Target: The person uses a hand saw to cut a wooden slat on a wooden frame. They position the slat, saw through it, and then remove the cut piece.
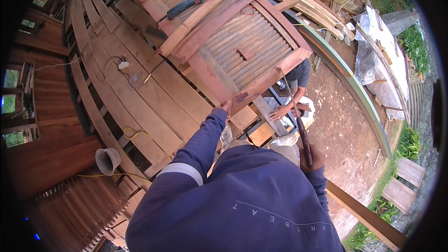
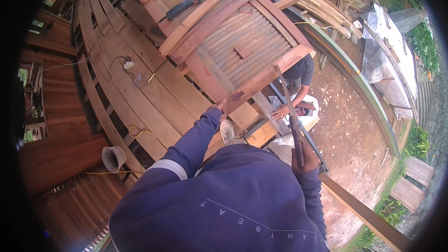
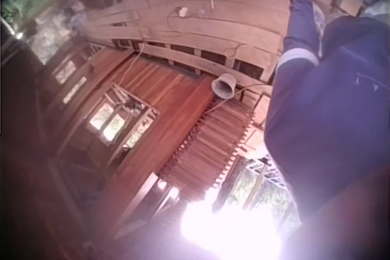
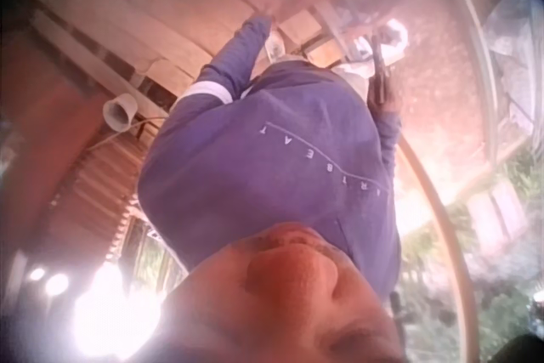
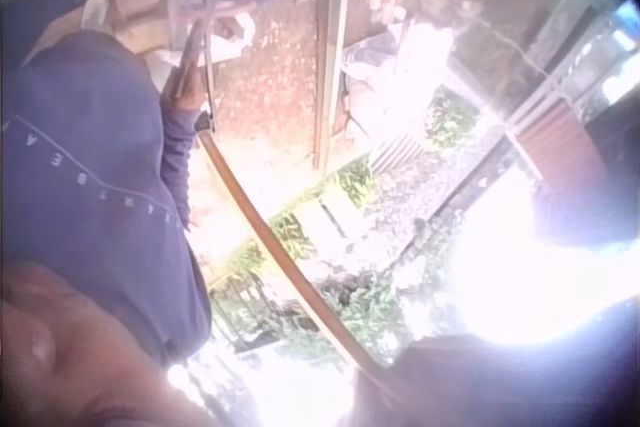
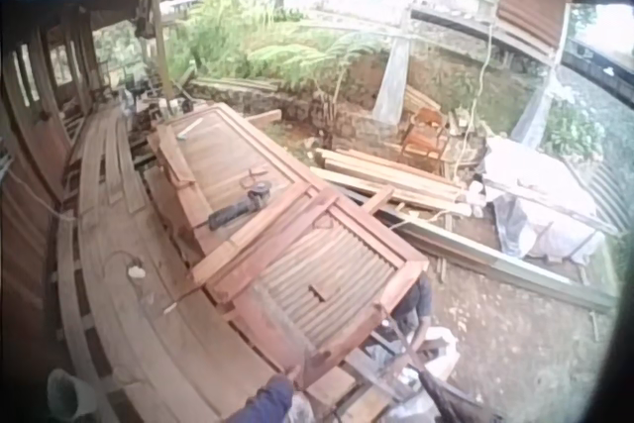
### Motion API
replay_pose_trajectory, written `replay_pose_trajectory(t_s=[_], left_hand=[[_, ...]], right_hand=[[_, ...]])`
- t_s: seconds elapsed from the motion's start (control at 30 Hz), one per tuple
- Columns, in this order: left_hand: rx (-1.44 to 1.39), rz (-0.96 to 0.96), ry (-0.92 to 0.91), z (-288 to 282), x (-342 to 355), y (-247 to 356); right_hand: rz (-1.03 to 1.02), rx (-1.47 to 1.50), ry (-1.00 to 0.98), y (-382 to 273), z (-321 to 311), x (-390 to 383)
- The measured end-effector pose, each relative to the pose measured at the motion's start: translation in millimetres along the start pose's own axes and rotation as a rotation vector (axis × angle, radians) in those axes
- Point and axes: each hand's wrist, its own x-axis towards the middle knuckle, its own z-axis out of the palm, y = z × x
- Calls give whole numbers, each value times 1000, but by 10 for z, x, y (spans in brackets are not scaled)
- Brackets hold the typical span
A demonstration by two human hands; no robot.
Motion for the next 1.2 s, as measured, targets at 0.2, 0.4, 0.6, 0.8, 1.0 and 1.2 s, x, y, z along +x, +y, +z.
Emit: replay_pose_trajectory(t_s=[0.2, 0.4, 0.6, 0.8, 1.0, 1.2], left_hand=[[98, 9, -208, -179, 183, -320], [1472, -35, -220, -604, 210, -767], [1041, 112, 109, -1082, 477, -1146], [-171, -10, -158, -247, 0, -485], [-135, 38, -162, -128, 93, -428], [52, 103, -134, -178, 222, -460]], right_hand=[[-7, -9, -44, 17, 21, -8], [32, 3, -43, 20, 35, -33], [61, 24, -90, -47, 21, -26], [20, 10, -32, 30, 75, -59], [7, 31, -57, 2, 67, -40], [-14, 29, -51, 23, 66, -38]])
